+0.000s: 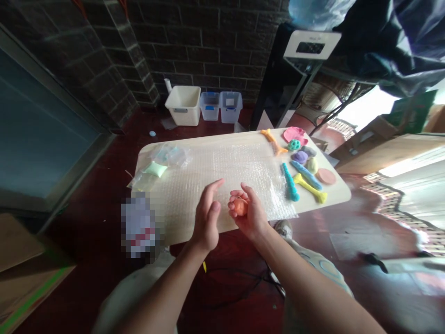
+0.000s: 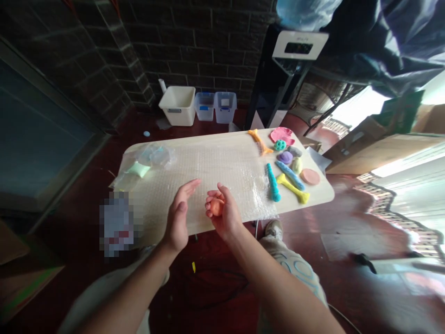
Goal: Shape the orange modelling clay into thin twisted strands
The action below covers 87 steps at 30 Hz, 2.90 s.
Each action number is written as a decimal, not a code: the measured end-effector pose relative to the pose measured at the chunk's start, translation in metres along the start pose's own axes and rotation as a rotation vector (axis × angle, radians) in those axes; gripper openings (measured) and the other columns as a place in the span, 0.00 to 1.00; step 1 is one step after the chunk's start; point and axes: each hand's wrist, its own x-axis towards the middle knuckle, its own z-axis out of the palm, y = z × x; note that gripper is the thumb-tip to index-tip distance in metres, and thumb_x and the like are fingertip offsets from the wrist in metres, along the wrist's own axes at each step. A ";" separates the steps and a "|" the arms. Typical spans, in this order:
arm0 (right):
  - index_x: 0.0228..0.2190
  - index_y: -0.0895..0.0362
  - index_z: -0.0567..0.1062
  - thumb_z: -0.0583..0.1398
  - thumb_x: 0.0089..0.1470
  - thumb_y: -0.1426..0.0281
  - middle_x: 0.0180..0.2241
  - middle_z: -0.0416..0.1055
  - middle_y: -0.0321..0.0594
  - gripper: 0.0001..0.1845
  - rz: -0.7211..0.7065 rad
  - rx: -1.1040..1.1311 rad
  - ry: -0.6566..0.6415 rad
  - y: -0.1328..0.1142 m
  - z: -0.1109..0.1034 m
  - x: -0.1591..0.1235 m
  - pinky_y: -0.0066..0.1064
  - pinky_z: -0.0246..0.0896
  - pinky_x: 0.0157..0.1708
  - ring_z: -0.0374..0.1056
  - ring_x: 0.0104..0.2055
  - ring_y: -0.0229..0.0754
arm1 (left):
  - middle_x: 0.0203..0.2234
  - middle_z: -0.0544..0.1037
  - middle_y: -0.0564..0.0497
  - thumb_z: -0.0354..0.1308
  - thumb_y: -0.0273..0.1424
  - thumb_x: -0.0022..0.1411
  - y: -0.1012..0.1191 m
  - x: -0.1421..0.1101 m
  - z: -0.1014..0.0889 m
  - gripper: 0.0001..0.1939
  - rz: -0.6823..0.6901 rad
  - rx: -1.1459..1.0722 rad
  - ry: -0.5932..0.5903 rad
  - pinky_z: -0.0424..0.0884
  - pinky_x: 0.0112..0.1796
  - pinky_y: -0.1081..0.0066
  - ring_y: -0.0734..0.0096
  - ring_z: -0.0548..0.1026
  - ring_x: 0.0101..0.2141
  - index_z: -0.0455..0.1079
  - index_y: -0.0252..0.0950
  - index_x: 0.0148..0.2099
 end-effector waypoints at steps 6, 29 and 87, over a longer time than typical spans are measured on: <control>0.13 0.55 0.66 0.69 0.48 0.57 0.13 0.65 0.33 0.25 0.015 -0.002 0.028 -0.008 0.003 -0.002 0.22 0.39 0.08 0.56 0.12 0.31 | 0.47 0.78 0.43 0.52 0.42 0.70 -0.017 0.010 -0.008 0.17 -0.200 0.011 0.020 0.73 0.44 0.63 0.57 0.76 0.47 0.74 0.37 0.50; 0.42 0.53 0.79 0.55 0.65 0.60 0.44 0.76 0.44 0.16 -0.586 -0.525 -0.175 0.001 -0.014 -0.004 0.37 0.68 0.38 0.73 0.42 0.48 | 0.22 0.75 0.51 0.64 0.37 0.62 -0.005 0.020 -0.002 0.18 -0.799 -0.577 0.266 0.65 0.17 0.80 0.77 0.73 0.19 0.64 0.35 0.26; 0.39 0.55 0.79 0.57 0.64 0.54 0.41 0.78 0.44 0.18 -0.439 -0.600 -0.173 0.018 -0.008 -0.009 0.36 0.69 0.33 0.74 0.37 0.47 | 0.11 0.60 0.55 0.60 0.41 0.61 -0.004 0.017 0.000 0.25 -0.464 -0.349 0.239 0.46 0.14 0.74 0.77 0.59 0.12 0.58 0.38 0.16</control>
